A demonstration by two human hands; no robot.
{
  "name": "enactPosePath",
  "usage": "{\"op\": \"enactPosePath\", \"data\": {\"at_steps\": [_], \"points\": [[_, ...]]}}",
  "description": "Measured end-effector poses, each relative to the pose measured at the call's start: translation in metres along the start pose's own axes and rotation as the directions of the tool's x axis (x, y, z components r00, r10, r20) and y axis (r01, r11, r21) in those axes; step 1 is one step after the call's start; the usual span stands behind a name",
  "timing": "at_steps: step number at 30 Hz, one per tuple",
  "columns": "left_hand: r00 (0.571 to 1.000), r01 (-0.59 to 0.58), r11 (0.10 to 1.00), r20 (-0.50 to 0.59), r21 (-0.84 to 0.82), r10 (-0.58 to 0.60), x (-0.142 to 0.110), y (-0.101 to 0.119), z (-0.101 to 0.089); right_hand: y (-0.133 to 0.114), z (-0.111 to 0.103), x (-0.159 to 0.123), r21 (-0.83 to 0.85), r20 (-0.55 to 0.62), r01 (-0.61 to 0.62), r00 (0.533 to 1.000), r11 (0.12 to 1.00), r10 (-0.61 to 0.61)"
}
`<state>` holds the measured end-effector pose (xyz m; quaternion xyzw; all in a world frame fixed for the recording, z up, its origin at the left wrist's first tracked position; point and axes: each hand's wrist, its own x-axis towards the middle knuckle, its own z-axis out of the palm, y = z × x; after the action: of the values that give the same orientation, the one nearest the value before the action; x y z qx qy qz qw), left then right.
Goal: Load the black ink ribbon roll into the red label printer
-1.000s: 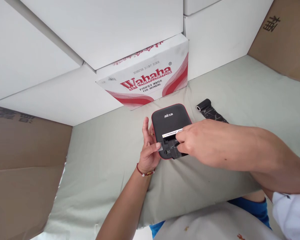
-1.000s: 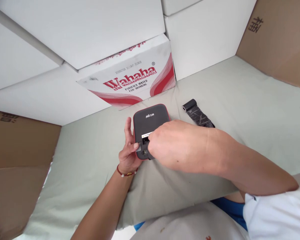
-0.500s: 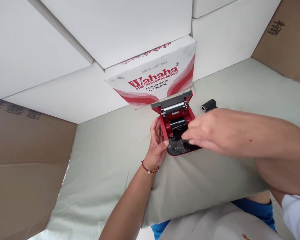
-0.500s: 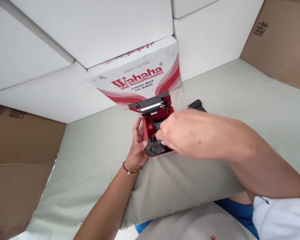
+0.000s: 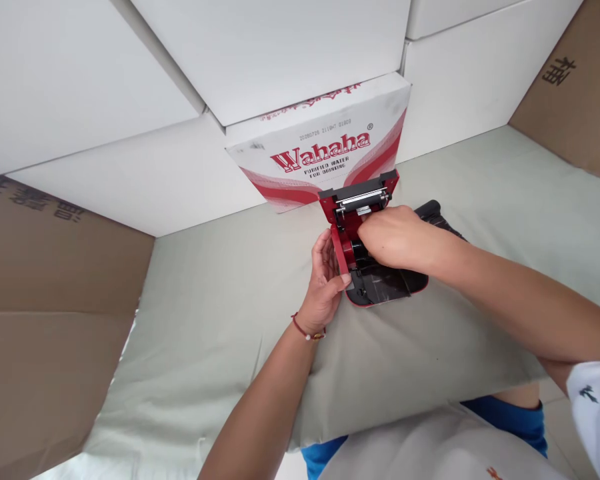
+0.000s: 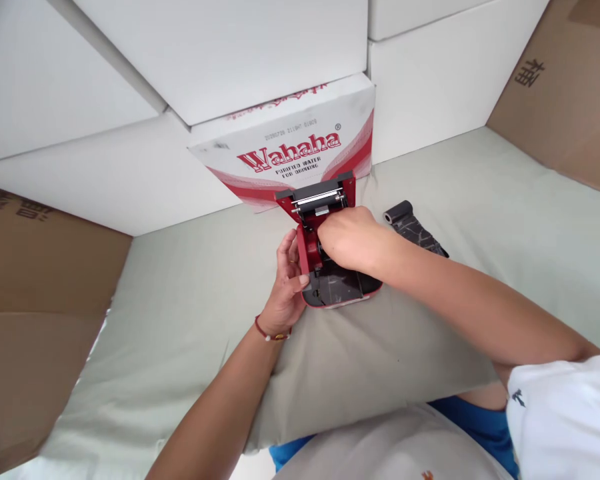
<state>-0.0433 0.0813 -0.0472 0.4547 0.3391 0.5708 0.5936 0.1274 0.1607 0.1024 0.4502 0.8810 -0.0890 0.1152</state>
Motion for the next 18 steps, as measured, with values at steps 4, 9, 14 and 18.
{"op": "enactPosePath", "data": {"at_steps": [4,9,14,18], "points": [[1.0,0.003,1.0,-0.01,-0.007,-0.003,0.0,0.001,0.002,0.002,-0.016,-0.026,0.006,0.056,-0.113,0.992,0.994,0.113],[1.0,0.007,1.0,-0.012,-0.026,-0.007,0.001,0.002,0.002,0.012,-0.03,-0.053,0.075,-0.064,-0.048,0.997,0.996,0.053],[0.999,0.018,1.0,-0.034,-0.005,-0.018,0.001,0.0,-0.001,0.01,-0.014,-0.025,0.008,0.043,-0.048,0.998,0.999,0.047],[0.999,0.017,1.0,-0.035,-0.003,-0.017,0.001,-0.001,-0.002,0.005,-0.002,-0.003,-0.012,0.009,-0.05,0.999,0.999,0.05]]}}
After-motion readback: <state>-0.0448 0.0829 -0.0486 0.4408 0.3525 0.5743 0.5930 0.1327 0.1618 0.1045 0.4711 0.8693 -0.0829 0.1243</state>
